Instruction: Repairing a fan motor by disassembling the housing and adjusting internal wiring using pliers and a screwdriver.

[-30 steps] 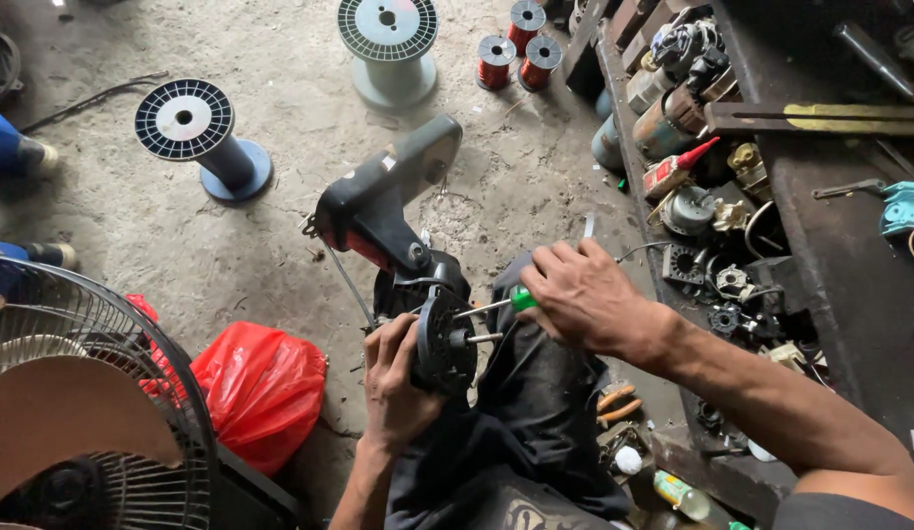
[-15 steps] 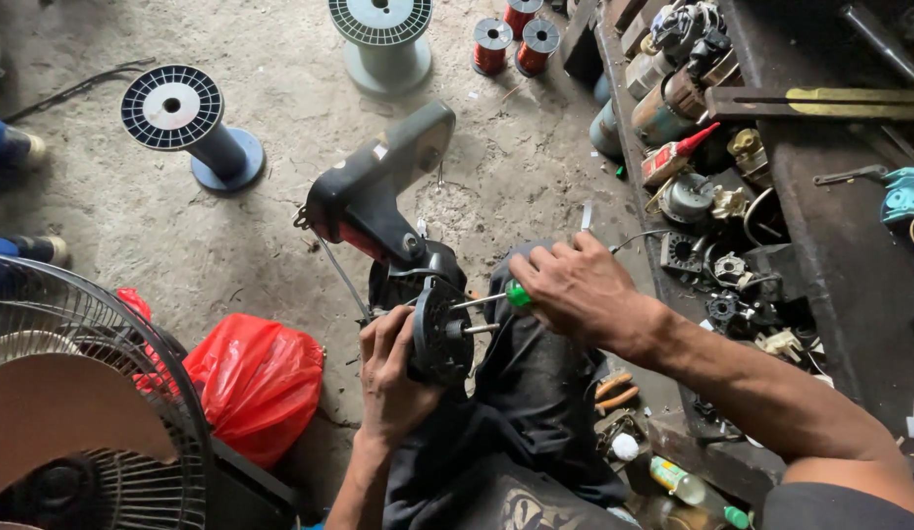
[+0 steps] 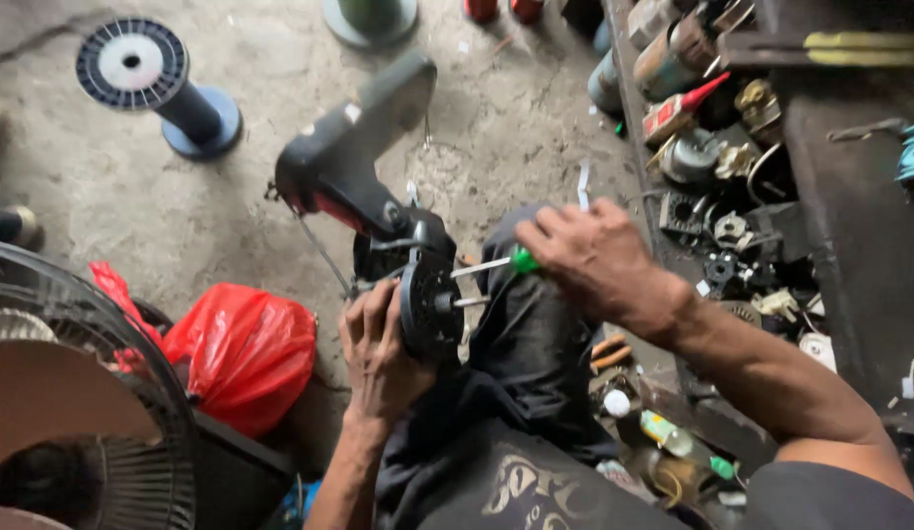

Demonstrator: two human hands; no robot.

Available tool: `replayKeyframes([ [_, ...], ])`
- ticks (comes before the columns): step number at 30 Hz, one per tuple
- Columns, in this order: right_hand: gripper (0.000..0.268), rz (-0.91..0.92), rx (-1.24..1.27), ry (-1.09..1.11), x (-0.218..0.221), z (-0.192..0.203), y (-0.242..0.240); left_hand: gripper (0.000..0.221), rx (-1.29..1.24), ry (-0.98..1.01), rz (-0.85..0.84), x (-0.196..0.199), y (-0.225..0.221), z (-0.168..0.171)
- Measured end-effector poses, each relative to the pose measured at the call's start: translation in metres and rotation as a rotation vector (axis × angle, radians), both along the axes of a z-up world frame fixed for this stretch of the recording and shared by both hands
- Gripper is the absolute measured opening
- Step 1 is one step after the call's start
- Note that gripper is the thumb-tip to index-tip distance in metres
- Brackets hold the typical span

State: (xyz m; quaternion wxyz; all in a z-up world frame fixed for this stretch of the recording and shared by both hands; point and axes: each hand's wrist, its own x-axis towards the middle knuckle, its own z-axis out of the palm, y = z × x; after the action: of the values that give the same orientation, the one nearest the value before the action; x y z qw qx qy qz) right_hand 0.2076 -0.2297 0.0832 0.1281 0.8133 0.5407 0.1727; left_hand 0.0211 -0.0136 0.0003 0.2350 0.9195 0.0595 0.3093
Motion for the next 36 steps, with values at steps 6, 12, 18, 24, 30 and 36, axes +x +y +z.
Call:
replayKeyframes([
  [6, 0.036, -0.075, 0.045, 0.221, -0.021, 0.049, -0.025, 0.079, -0.017, 0.122, -0.045, -0.011, 0.012, 0.027],
  [12, 0.041, -0.102, -0.018, 0.389, -0.041, 0.028, -0.029, 0.074, -0.123, 0.185, -0.094, -0.011, 0.019, 0.033],
  [18, 0.037, -0.049, 0.034, 0.327, -0.052, 0.018, -0.014, 0.076, -0.045, 0.18, -0.073, -0.007, 0.017, 0.034],
  [24, 0.032, -0.041, 0.057, 0.347, -0.053, 0.018, -0.008, 0.069, -0.05, 0.143, -0.072, -0.006, 0.018, 0.033],
  [30, 0.031, -0.024, 0.063, 0.329, -0.054, 0.017, -0.005, 0.068, -0.06, 0.131, -0.064, -0.007, 0.018, 0.034],
  [36, 0.032, -0.036, 0.043, 0.348, -0.055, 0.019, -0.005, 0.062, -0.077, 0.123, -0.065, -0.006, 0.017, 0.035],
])
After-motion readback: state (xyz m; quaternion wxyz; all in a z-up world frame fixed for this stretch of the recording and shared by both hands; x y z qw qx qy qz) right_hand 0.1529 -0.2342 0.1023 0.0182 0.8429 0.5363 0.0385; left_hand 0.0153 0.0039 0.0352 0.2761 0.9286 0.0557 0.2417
